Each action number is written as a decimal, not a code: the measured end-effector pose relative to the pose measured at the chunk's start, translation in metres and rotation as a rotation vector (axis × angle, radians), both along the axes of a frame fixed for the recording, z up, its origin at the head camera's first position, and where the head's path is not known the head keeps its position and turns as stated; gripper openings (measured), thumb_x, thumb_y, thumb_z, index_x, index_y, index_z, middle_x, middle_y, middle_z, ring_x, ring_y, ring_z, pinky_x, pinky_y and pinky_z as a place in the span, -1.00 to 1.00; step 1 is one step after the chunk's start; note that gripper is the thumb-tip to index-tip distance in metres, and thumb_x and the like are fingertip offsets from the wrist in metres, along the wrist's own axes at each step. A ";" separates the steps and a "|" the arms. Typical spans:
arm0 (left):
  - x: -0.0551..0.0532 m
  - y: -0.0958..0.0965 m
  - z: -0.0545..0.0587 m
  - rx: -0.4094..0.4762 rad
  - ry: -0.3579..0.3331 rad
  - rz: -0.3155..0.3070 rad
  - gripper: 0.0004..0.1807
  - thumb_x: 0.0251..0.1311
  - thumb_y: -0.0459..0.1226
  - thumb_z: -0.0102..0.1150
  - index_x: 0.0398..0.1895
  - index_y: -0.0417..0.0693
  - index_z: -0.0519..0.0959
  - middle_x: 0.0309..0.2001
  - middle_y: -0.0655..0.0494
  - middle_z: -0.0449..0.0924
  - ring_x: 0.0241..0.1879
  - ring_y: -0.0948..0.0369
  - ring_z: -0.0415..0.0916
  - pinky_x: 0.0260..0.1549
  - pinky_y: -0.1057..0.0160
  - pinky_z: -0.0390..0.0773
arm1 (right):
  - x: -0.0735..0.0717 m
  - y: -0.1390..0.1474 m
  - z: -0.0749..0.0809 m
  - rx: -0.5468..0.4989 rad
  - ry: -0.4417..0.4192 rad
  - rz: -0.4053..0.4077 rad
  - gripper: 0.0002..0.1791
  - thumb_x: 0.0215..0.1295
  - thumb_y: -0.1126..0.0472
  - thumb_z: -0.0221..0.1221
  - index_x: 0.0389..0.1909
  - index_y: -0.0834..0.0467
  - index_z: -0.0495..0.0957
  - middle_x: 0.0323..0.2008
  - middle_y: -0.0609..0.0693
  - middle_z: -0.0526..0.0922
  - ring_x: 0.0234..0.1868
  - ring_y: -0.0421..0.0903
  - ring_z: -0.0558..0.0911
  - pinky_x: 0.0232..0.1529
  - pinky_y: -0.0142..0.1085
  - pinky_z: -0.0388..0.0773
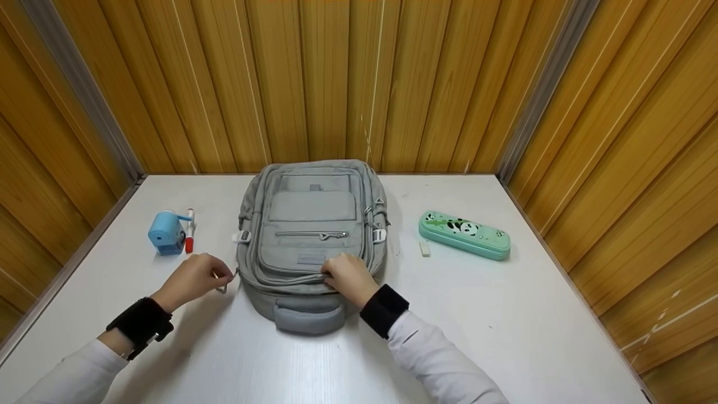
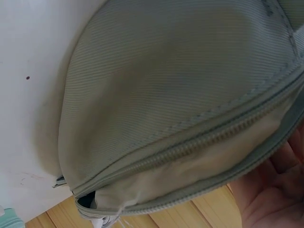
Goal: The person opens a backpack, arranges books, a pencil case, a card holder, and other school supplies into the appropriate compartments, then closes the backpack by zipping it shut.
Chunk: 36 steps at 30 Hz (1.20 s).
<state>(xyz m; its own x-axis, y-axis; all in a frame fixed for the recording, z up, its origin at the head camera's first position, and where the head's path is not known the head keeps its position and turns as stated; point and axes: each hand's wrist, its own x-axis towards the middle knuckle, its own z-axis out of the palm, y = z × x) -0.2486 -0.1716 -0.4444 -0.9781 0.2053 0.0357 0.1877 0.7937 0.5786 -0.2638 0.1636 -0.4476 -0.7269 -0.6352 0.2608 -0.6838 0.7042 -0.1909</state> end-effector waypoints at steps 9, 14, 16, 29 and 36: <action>0.022 0.011 0.008 0.015 0.002 -0.108 -0.91 0.15 -0.44 0.32 -0.44 -0.21 0.79 -0.52 0.09 0.75 -0.53 0.34 0.54 -0.45 0.32 0.51 | 0.000 -0.001 0.000 0.003 -0.006 -0.012 -0.82 0.16 0.33 0.41 -0.20 0.21 0.79 -0.26 0.10 0.85 -0.25 0.03 0.82 -0.15 -0.12 0.75; 0.034 0.021 0.009 0.050 0.039 -0.193 -0.89 0.13 -0.45 0.32 -0.48 -0.18 0.78 -0.53 0.10 0.76 -0.54 0.36 0.58 -0.50 0.38 0.49 | 0.001 -0.001 -0.001 0.011 0.012 -0.012 -0.81 0.15 0.33 0.42 -0.19 0.21 0.79 -0.25 0.08 0.85 -0.24 0.02 0.82 -0.16 -0.13 0.75; 0.039 0.026 0.008 0.060 0.059 -0.217 -0.89 0.12 -0.46 0.32 -0.49 -0.18 0.78 -0.53 0.11 0.76 -0.54 0.36 0.60 -0.51 0.40 0.49 | 0.001 -0.001 -0.002 0.010 0.016 -0.014 -0.80 0.14 0.34 0.42 -0.18 0.21 0.79 -0.24 0.08 0.85 -0.23 0.03 0.82 -0.16 -0.12 0.75; 0.057 0.055 0.003 0.088 0.097 -0.219 -0.90 0.11 -0.46 0.30 -0.45 -0.16 0.77 -0.50 0.12 0.75 -0.52 0.36 0.57 -0.52 0.38 0.54 | 0.003 -0.002 -0.003 -0.001 0.008 -0.022 -0.81 0.14 0.33 0.42 -0.19 0.20 0.79 -0.26 0.10 0.85 -0.26 0.02 0.82 -0.16 -0.13 0.76; 0.060 0.070 0.002 0.107 0.134 -0.224 -0.91 0.11 -0.45 0.32 -0.43 -0.14 0.78 -0.49 0.11 0.75 -0.50 0.37 0.58 -0.48 0.39 0.56 | 0.003 -0.001 -0.002 -0.018 0.012 -0.027 -0.82 0.14 0.32 0.42 -0.21 0.19 0.79 -0.26 0.09 0.85 -0.25 0.02 0.82 -0.15 -0.13 0.75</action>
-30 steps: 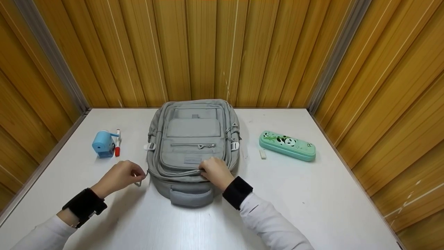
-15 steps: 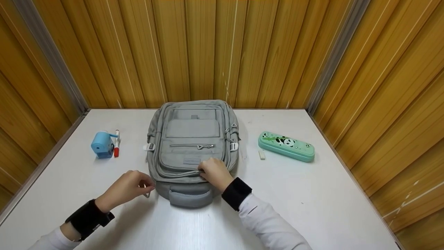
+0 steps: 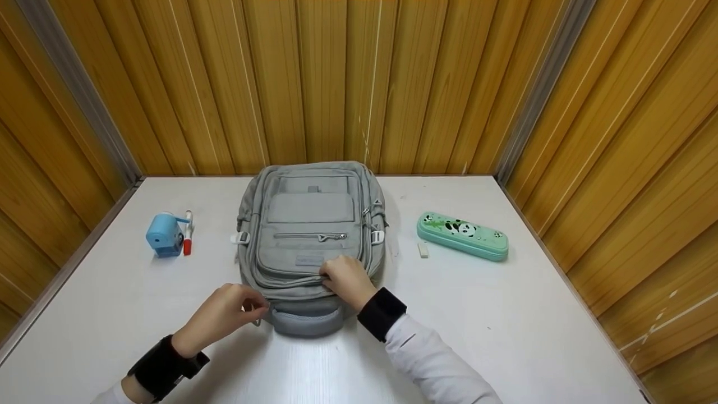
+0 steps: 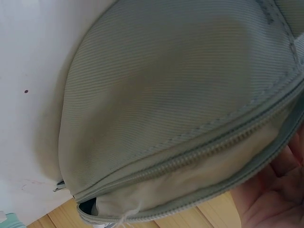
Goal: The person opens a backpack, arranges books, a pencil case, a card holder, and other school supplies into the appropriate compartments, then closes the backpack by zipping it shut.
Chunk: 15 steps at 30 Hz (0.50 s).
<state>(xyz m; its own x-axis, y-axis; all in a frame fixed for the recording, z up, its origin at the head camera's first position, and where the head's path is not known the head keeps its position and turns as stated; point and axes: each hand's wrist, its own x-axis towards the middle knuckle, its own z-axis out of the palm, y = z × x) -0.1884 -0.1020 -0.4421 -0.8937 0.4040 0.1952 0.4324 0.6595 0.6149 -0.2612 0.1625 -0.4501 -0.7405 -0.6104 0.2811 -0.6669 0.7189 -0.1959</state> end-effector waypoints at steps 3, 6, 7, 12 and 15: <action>0.000 0.007 0.000 0.010 0.008 -0.007 -0.92 0.11 -0.44 0.33 -0.43 -0.14 0.78 -0.49 0.10 0.75 -0.50 0.38 0.58 -0.48 0.41 0.56 | 0.000 0.001 0.000 -0.006 0.002 -0.008 -0.82 0.13 0.32 0.42 -0.21 0.19 0.79 -0.26 0.08 0.85 -0.25 0.02 0.82 -0.14 -0.12 0.75; 0.000 0.015 0.000 0.015 0.028 -0.018 -0.90 0.07 -0.45 0.31 -0.46 -0.14 0.77 -0.51 0.12 0.74 -0.51 0.43 0.54 -0.49 0.44 0.54 | 0.000 0.001 -0.001 -0.005 0.019 -0.011 -0.81 0.11 0.32 0.44 -0.22 0.19 0.80 -0.27 0.08 0.85 -0.27 0.01 0.83 -0.18 -0.13 0.75; 0.001 0.017 0.000 0.019 0.033 -0.022 -0.89 0.06 -0.46 0.30 -0.47 -0.13 0.76 -0.52 0.13 0.74 -0.52 0.44 0.53 -0.49 0.45 0.53 | 0.000 0.001 -0.001 -0.007 0.020 -0.013 -0.81 0.11 0.31 0.45 -0.22 0.19 0.80 -0.27 0.07 0.85 -0.27 0.00 0.83 -0.18 -0.14 0.75; 0.001 0.029 0.001 0.025 0.056 -0.039 -0.89 0.03 -0.46 0.30 -0.50 -0.11 0.75 -0.53 0.16 0.72 -0.53 0.49 0.46 -0.48 0.47 0.50 | 0.000 0.000 -0.001 -0.008 0.025 -0.021 -0.81 0.09 0.32 0.46 -0.23 0.18 0.80 -0.28 0.06 0.85 -0.28 0.00 0.83 -0.20 -0.15 0.75; 0.001 0.035 0.001 0.025 0.053 -0.045 -0.90 0.03 -0.45 0.33 -0.49 -0.10 0.76 -0.52 0.17 0.73 -0.52 0.49 0.43 -0.46 0.47 0.49 | 0.000 0.000 -0.001 -0.008 0.013 -0.028 -0.81 0.10 0.32 0.45 -0.22 0.18 0.80 -0.27 0.07 0.85 -0.26 0.00 0.83 -0.18 -0.15 0.75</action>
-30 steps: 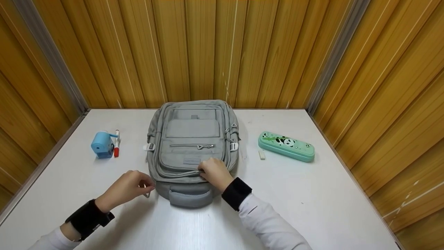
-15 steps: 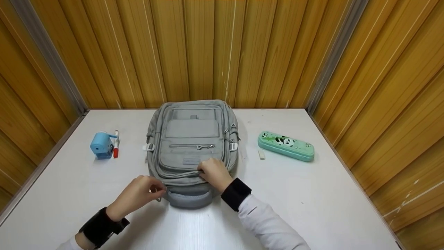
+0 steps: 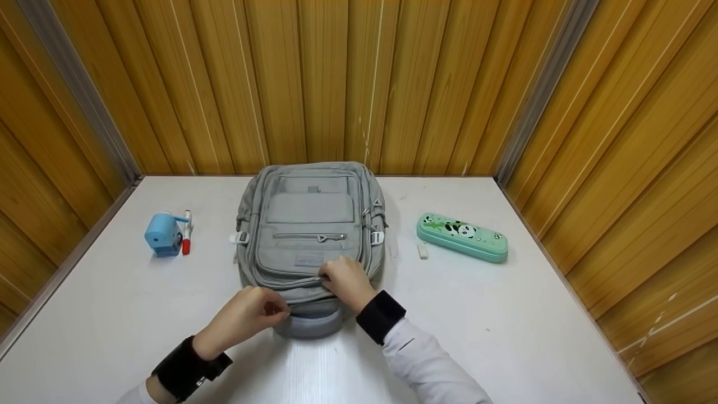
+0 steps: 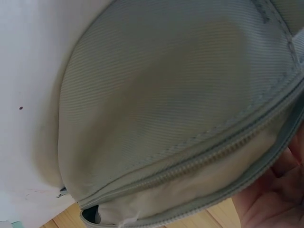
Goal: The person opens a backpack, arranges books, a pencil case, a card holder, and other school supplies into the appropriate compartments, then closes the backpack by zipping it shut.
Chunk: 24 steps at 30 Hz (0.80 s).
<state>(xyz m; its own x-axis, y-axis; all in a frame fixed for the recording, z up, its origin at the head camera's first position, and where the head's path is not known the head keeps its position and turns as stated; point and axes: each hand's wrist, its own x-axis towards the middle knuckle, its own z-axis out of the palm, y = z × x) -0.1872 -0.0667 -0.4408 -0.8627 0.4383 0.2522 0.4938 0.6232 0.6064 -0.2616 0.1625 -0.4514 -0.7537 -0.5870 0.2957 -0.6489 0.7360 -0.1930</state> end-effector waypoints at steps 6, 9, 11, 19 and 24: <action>-0.002 0.017 0.000 -0.014 -0.012 -0.010 -0.93 0.05 -0.40 0.35 -0.47 -0.08 0.76 -0.52 0.20 0.71 -0.53 0.49 0.39 -0.45 0.47 0.47 | -0.001 -0.001 -0.002 -0.015 -0.016 -0.007 -0.81 0.10 0.32 0.45 -0.22 0.19 0.80 -0.27 0.07 0.85 -0.25 0.01 0.82 -0.16 -0.15 0.75; -0.002 0.025 -0.002 -0.027 -0.009 -0.009 -0.95 0.06 -0.37 0.38 -0.46 -0.04 0.77 -0.50 0.22 0.73 -0.50 0.48 0.48 -0.43 0.47 0.50 | -0.001 0.000 -0.002 -0.021 -0.022 -0.004 -0.81 0.11 0.33 0.44 -0.21 0.20 0.79 -0.26 0.08 0.85 -0.25 0.02 0.82 -0.16 -0.15 0.75; -0.003 0.030 -0.002 -0.031 -0.004 -0.010 -0.95 0.07 -0.36 0.39 -0.47 -0.03 0.77 -0.50 0.22 0.74 -0.48 0.46 0.53 -0.42 0.47 0.52 | -0.001 0.000 -0.003 -0.024 -0.023 -0.007 -0.81 0.11 0.33 0.44 -0.21 0.20 0.79 -0.26 0.08 0.85 -0.25 0.02 0.82 -0.16 -0.14 0.75; -0.005 0.043 -0.002 -0.011 0.008 -0.033 -0.94 0.07 -0.35 0.39 -0.48 -0.02 0.77 -0.50 0.22 0.75 -0.50 0.46 0.55 -0.41 0.50 0.51 | -0.001 0.000 -0.002 -0.035 -0.028 -0.017 -0.81 0.11 0.31 0.44 -0.21 0.19 0.79 -0.27 0.09 0.85 -0.26 0.03 0.82 -0.16 -0.14 0.75; -0.010 0.040 -0.002 -0.003 -0.029 -0.062 -0.96 0.13 -0.34 0.39 -0.44 -0.04 0.77 -0.47 0.18 0.77 -0.48 0.47 0.58 -0.40 0.51 0.53 | 0.000 0.000 -0.002 -0.026 -0.012 -0.015 -0.82 0.12 0.30 0.44 -0.22 0.18 0.79 -0.28 0.06 0.85 -0.28 0.02 0.81 -0.21 -0.14 0.73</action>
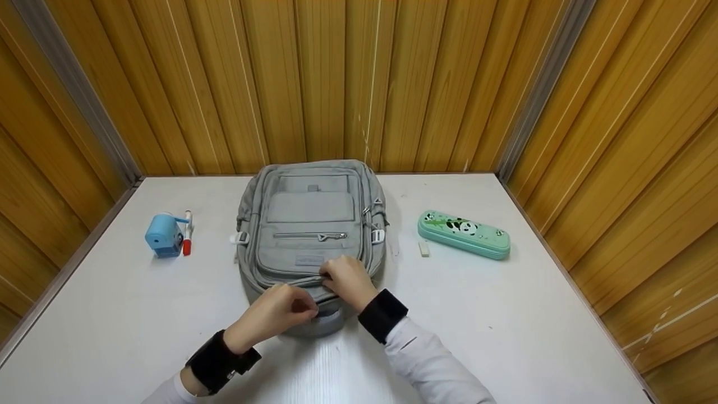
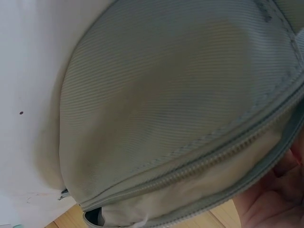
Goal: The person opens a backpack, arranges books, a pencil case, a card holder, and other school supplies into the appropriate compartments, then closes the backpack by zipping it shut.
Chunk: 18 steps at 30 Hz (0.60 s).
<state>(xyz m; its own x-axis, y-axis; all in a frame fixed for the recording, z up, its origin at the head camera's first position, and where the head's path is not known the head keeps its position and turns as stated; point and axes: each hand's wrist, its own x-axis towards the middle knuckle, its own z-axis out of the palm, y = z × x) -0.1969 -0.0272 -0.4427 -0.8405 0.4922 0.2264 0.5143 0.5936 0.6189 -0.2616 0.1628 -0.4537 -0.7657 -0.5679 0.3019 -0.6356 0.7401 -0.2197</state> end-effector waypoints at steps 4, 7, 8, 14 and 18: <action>-0.005 -0.007 0.002 0.026 -0.069 -0.038 -0.93 0.23 -0.29 0.38 -0.38 -0.07 0.78 -0.40 0.14 0.80 -0.42 0.44 0.64 -0.34 0.51 0.57 | 0.001 -0.001 0.000 0.003 0.000 -0.010 -0.82 0.12 0.29 0.45 -0.22 0.17 0.80 -0.29 0.05 0.85 -0.28 0.01 0.81 -0.22 -0.13 0.73; -0.008 -0.013 0.004 0.047 -0.084 -0.079 -0.92 0.26 -0.30 0.36 -0.32 -0.11 0.79 -0.36 0.09 0.81 -0.37 0.36 0.71 -0.30 0.48 0.61 | 0.001 -0.001 0.000 0.007 -0.003 -0.011 -0.81 0.11 0.29 0.45 -0.22 0.16 0.80 -0.29 0.05 0.85 -0.28 0.01 0.81 -0.22 -0.14 0.73; -0.009 -0.015 0.005 0.051 -0.081 -0.094 -0.92 0.26 -0.31 0.36 -0.29 -0.13 0.79 -0.33 0.07 0.82 -0.36 0.32 0.72 -0.29 0.48 0.62 | 0.001 -0.001 0.000 0.005 -0.008 -0.010 -0.81 0.11 0.29 0.45 -0.21 0.16 0.79 -0.28 0.06 0.85 -0.28 0.01 0.82 -0.22 -0.14 0.74; -0.013 -0.031 0.012 -0.053 0.024 -0.086 -0.72 0.26 -0.24 0.37 0.01 -0.11 0.72 -0.05 0.04 0.77 -0.06 0.11 0.72 -0.03 0.19 0.70 | 0.001 -0.001 -0.002 0.000 -0.006 0.001 -0.80 0.11 0.29 0.45 -0.21 0.16 0.79 -0.29 0.07 0.85 -0.31 0.00 0.81 -0.21 -0.16 0.74; -0.016 -0.040 0.010 -0.155 0.119 -0.010 -0.50 0.20 -0.19 0.44 0.19 -0.17 0.62 0.12 -0.07 0.68 0.16 -0.03 0.62 0.18 -0.03 0.62 | 0.001 0.000 -0.001 0.010 0.004 -0.001 -0.80 0.11 0.29 0.45 -0.20 0.16 0.79 -0.28 0.06 0.85 -0.30 0.00 0.81 -0.20 -0.15 0.74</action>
